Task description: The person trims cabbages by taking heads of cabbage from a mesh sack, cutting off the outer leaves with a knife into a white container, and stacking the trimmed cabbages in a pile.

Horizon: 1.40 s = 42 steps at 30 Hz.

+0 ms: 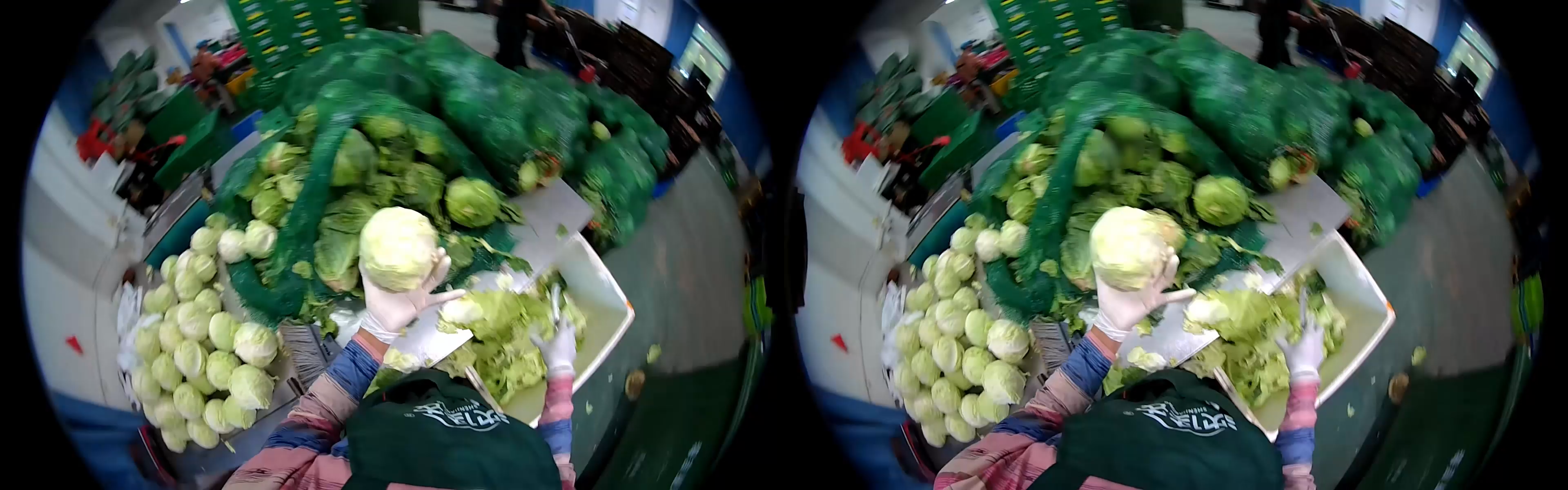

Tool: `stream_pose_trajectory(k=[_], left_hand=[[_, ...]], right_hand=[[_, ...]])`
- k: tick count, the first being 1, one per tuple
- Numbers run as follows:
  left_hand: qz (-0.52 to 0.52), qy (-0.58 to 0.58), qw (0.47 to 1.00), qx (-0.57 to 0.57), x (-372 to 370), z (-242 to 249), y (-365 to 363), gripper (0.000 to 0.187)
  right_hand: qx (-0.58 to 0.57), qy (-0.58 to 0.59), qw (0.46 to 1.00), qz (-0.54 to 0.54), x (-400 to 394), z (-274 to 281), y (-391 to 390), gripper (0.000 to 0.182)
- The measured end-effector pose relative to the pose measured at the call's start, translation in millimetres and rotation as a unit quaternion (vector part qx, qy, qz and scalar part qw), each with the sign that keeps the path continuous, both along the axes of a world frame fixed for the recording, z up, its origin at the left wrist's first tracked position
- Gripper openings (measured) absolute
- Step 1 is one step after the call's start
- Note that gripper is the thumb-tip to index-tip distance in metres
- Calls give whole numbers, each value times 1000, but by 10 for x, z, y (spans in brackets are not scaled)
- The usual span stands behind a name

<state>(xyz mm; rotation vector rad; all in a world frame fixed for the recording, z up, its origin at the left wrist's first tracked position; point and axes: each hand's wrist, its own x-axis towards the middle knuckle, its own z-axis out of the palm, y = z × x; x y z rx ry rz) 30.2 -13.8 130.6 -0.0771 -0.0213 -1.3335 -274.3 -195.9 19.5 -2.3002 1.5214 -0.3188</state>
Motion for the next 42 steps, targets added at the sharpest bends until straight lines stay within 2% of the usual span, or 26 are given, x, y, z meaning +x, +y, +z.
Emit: stream_pose_trajectory(k=[2,3,4,7,10,12,13,15,17,18,19,20,22,24,26,28,30,31,32,34,36,38,39,40,41,42], left_hand=[[7,-9,999,33,188,41,202,89],[29,-39,998,50,288,11,336,84],[51,-70,994,68,389,-20,466,80],[159,-165,958,175,774,-84,915,72],[266,-197,923,199,1270,-113,1555,63],[367,-317,818,309,1712,-335,2010,62],[349,-209,853,329,1850,-226,2310,64],[381,-276,748,469,2309,-360,2866,65],[441,-394,576,564,2809,-366,3371,70],[477,-416,459,624,3045,-420,3636,69],[514,-463,281,666,3166,-360,3818,74],[492,-501,154,695,3360,-388,4112,82],[353,-486,-14,800,3429,-65,4402,94],[302,-466,-134,821,3577,-90,4818,97],[242,-470,-131,839,3647,-75,5174,98],[195,-455,-124,860,3727,-61,5411,98],[166,-430,-128,878,3817,-114,5485,94],[154,-422,-137,883,3872,-176,5500,92],[139,-431,-159,877,3944,-274,5541,91],[103,-447,-143,877,4174,-411,5686,85],[96,-453,-118,878,4425,-549,5201,79],[329,-644,-100,684,4338,-422,4417,63],[385,-717,60,578,3874,-1,3515,50],[388,-758,53,521,3438,212,2787,48],[397,-785,154,451,3050,339,2186,47],[346,-848,123,382,2641,577,1651,48]], right_hand=[[50,-27,998,3,64,-203,-76,100],[67,-153,984,65,42,-737,-234,95],[113,-263,954,85,260,-614,-76,78],[222,-300,925,63,821,-616,351,41],[324,-308,886,120,1213,-850,768,56],[432,-324,838,75,1361,-928,968,66],[490,-324,809,17,1398,-927,1011,68],[459,-321,828,31,1265,-1139,863,70],[319,-402,856,67,1122,-1429,678,62],[424,-315,848,47,995,-1461,453,67],[522,-216,825,25,813,-1416,249,71],[449,-184,871,78,752,-1340,189,65],[299,-162,925,168,637,-1254,129,54],[227,-179,936,202,595,-1083,127,50],[144,-32,955,256,686,-653,175,45],[-3,-50,969,243,674,-570,247,42],[104,-31,994,12,917,-164,400,34],[91,-83,992,36,257,-1501,-318,53],[115,-286,951,-28,503,-1314,-39,40],[233,-309,909,-157,926,-794,386,39],[237,-299,918,-112,1017,-1189,386,51],[305,-351,868,-174,1403,-921,628,43],[325,-359,856,-179,1458,-962,651,43],[320,-355,863,-166,1487,-974,673,44],[316,-349,869,-150,1479,-1029,657,46],[324,-360,865,-133,1347,-1242,494,47]])
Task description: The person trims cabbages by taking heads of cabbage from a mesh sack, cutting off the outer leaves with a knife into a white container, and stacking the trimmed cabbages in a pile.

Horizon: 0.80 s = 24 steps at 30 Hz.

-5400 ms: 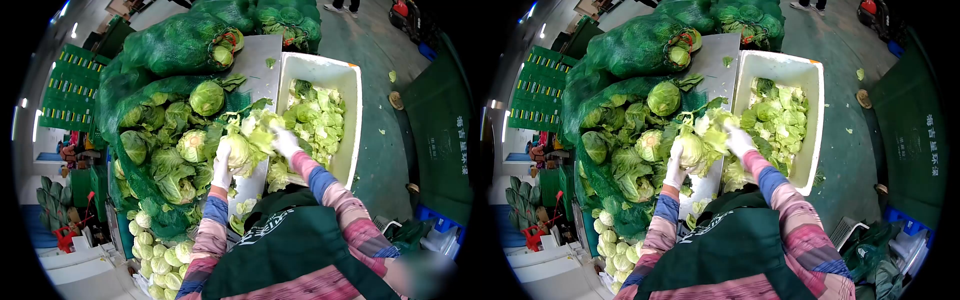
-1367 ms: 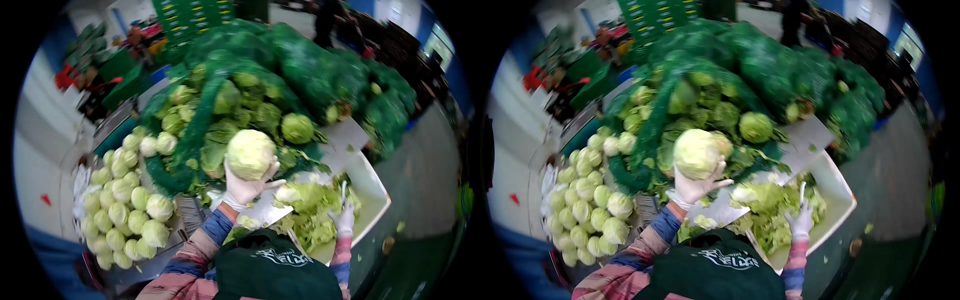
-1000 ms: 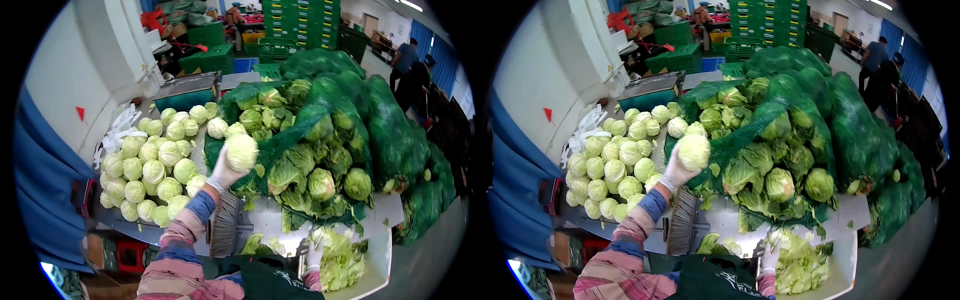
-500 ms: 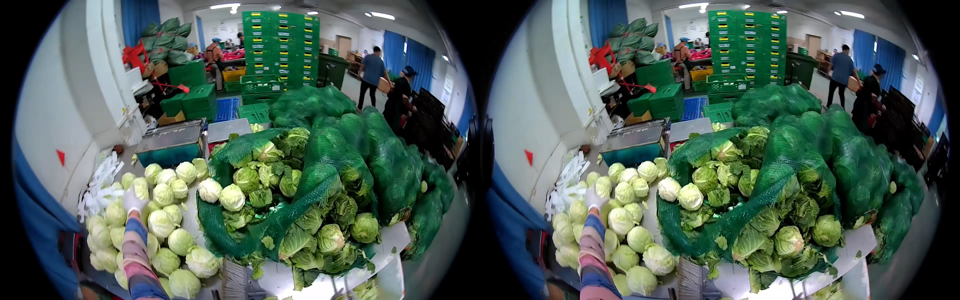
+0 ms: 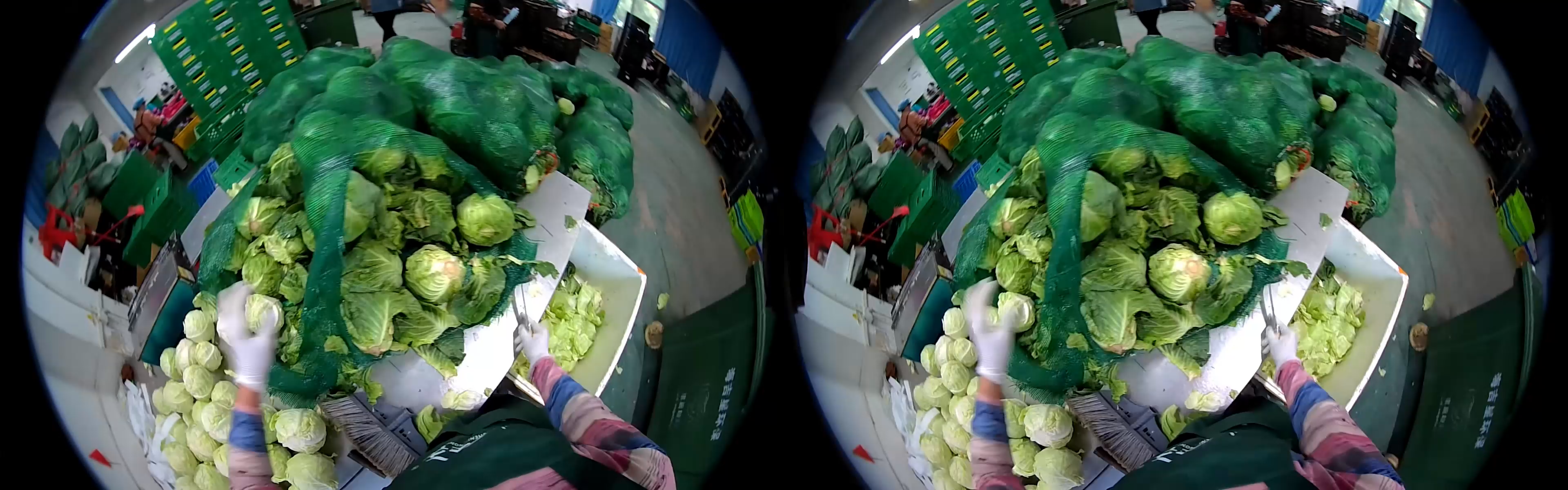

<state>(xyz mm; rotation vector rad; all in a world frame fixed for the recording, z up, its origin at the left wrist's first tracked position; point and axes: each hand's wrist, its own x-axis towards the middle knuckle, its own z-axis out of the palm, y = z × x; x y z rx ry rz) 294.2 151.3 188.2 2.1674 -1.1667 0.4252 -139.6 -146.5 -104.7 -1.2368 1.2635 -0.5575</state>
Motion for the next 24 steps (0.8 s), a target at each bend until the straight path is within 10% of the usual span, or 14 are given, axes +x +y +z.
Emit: stream_pose_trajectory(k=[3,5,11,24], left_hand=[[-211,73,970,92,-771,-188,-1153,71],[-212,207,947,122,-1031,-780,-1780,79],[-103,59,918,377,-1116,-1529,-2659,112],[-66,163,960,220,-1040,-1746,-2637,110]], right_hand=[[-21,-51,986,-159,-408,-258,-570,50],[-19,67,977,-200,-870,-341,-961,52],[-47,38,975,-214,-1860,-258,-743,26],[29,36,987,-154,-2218,312,24,36]])
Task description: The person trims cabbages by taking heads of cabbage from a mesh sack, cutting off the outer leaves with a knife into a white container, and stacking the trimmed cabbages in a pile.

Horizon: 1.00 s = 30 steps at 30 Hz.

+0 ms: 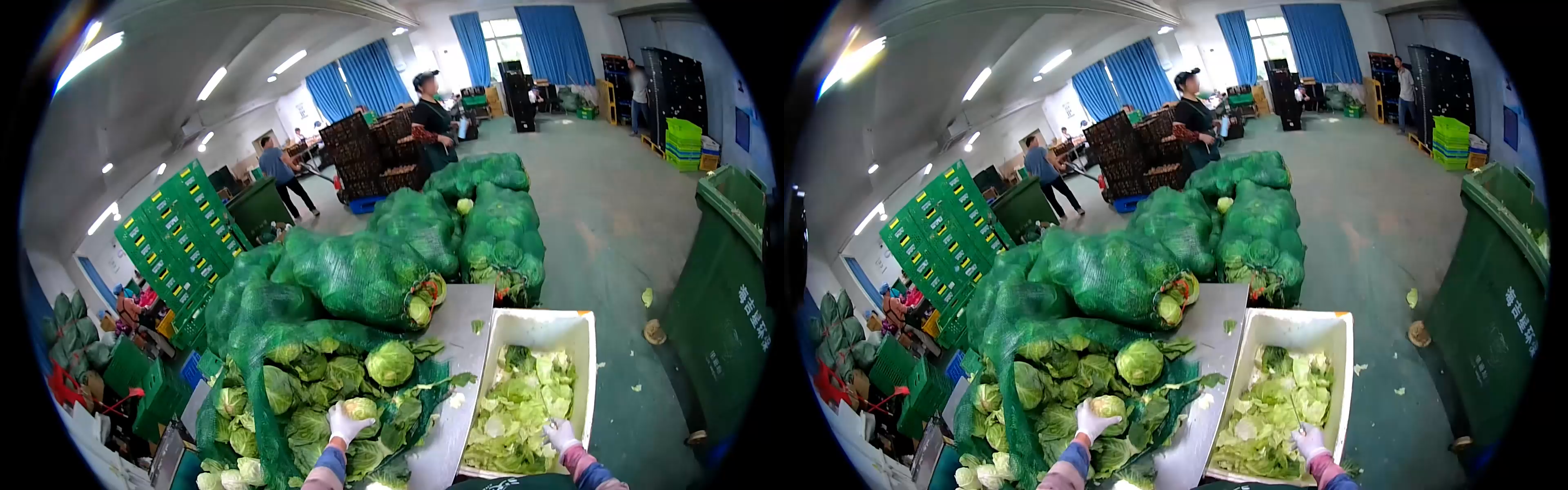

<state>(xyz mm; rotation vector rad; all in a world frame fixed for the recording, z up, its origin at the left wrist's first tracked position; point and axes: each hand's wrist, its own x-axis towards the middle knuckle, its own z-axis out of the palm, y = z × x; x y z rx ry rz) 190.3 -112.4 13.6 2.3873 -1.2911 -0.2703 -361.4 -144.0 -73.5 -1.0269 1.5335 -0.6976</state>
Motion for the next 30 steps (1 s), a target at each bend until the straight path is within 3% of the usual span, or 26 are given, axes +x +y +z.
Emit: stream_pose_trajectory(k=[1,2,5,6,7,8,9,11,12,13,14,15,18,19,21,22,23,24,25,27,29,30], left_hand=[[1,-29,1000,3,-123,134,19,105],[-26,-59,998,-18,-316,340,22,104],[-142,-123,979,-82,-1011,976,57,99],[-186,-122,971,-88,-1216,1090,32,99],[-222,-114,964,-92,-1390,1101,8,100],[-282,-90,950,-100,-1539,1091,-40,99],[-317,-74,942,-86,-1688,1045,-61,100],[-363,-22,931,-39,-1890,640,-117,98],[-376,-26,926,2,-1965,456,-136,97],[-370,-20,927,54,-2042,238,-129,97],[-375,-23,923,82,-2146,385,-93,97],[-370,-10,926,77,-2190,301,-107,103],[-344,7,939,4,-2237,205,-97,111],[-321,11,946,-41,-2236,141,-118,115],[-301,17,950,-87,-2207,45,-101,119],[-223,52,973,5,-2216,11,-114,121],[-150,83,980,97,-2222,-24,-164,124],[-141,103,977,125,-2171,-18,-167,126],[-144,110,974,134,-2127,-26,-184,128],[-161,135,970,125,-2074,-59,-190,130],[-171,158,968,94,-2030,-186,-184,133],[-147,169,969,108,-2034,-135,-187,134]], right_hand=[[-2,8,1000,-7,23,140,-26,44],[-23,46,998,22,-29,-90,-84,58],[28,27,998,40,177,128,-207,51],[-6,2,998,61,310,193,-234,46],[-39,-21,996,84,423,147,-319,41],[-135,-1,985,108,542,-247,-432,32],[-15,-94,993,75,736,343,-410,27],[-105,36,982,152,894,133,-512,25],[-103,45,979,172,940,189,-562,25],[-102,53,975,191,915,310,-588,26],[-32,56,979,191,855,495,-678,23],[-58,41,976,208,711,321,-862,18],[-123,70,961,239,311,878,-1373,8],[-197,70,943,259,-40,446,-1877,4],[-169,115,961,187,-247,1596,-2304,10],[-337,148,892,261,-513,1852,-2766,15],[-294,67,940,160,-839,2089,-3056,13],[-263,-26,963,46,-921,2665,-3105,13],[-386,-100,917,-21,-1356,2589,-3669,15],[-418,-119,874,-216,-1263,3057,-3608,16],[-336,-96,930,-118,-815,3021,-3226,16],[-236,-138,961,-31,-512,2950,-2904,16]])
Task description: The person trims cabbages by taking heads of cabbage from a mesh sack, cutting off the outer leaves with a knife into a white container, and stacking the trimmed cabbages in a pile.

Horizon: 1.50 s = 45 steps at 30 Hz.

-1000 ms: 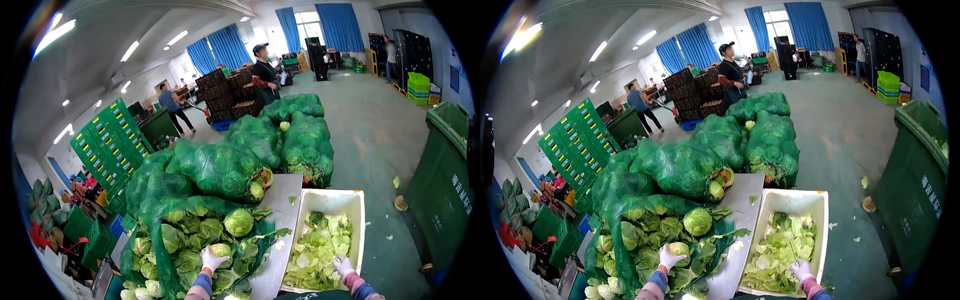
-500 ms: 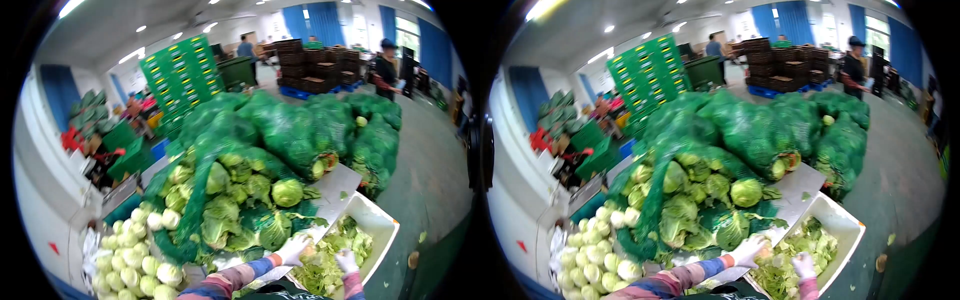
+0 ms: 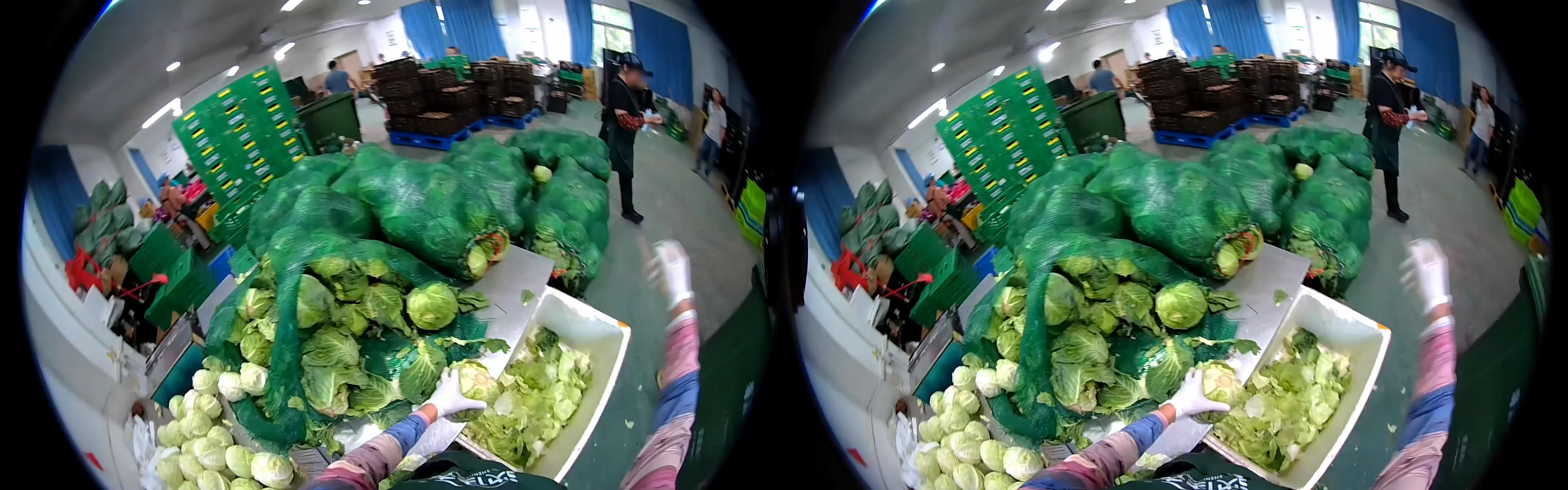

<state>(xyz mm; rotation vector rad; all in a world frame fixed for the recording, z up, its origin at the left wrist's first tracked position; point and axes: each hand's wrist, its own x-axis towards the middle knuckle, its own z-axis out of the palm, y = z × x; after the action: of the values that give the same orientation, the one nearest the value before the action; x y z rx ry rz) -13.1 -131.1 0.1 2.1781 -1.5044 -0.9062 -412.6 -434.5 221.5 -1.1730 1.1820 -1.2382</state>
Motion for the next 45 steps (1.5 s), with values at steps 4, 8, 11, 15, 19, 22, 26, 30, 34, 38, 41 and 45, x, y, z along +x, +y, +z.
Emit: stream_pose_trajectory(k=[4,8,11,15,19,22,26,30,34,38,41,45], left_hand=[[21,82,995,-55,88,-283,29,129],[51,81,990,-107,23,-62,137,122],[53,91,984,-146,-44,-78,149,110],[32,83,986,-141,-88,12,71,105],[43,1,996,-73,-171,46,-92,104],[50,-19,998,-36,-228,73,-194,107],[56,-49,997,34,-267,223,-330,111],[32,-81,995,51,-277,219,-406,115],[16,-84,995,47,-238,202,-419,119],[5,-89,995,33,-275,249,-370,113],[-21,-102,995,-1,-302,217,-188,110],[27,-37,997,-54,-191,88,-93,110]], right_hand=[[-156,408,885,159,1005,-1355,1251,40],[-149,416,869,223,1488,-2073,2308,26],[-196,476,819,254,1698,-2261,2625,20],[-225,467,815,259,1786,-2274,2659,20],[-249,505,772,295,1809,-2230,2558,20],[-262,495,780,277,1767,-2231,2535,20],[-237,516,778,268,1749,-2166,2593,20],[-202,514,785,280,1752,-2254,2551,19],[-184,511,783,303,1774,-2267,2487,19],[-157,551,756,315,1801,-2323,2259,17],[60,636,733,232,1524,-2674,1716,25],[61,543,791,274,1597,-2351,1971,28]])
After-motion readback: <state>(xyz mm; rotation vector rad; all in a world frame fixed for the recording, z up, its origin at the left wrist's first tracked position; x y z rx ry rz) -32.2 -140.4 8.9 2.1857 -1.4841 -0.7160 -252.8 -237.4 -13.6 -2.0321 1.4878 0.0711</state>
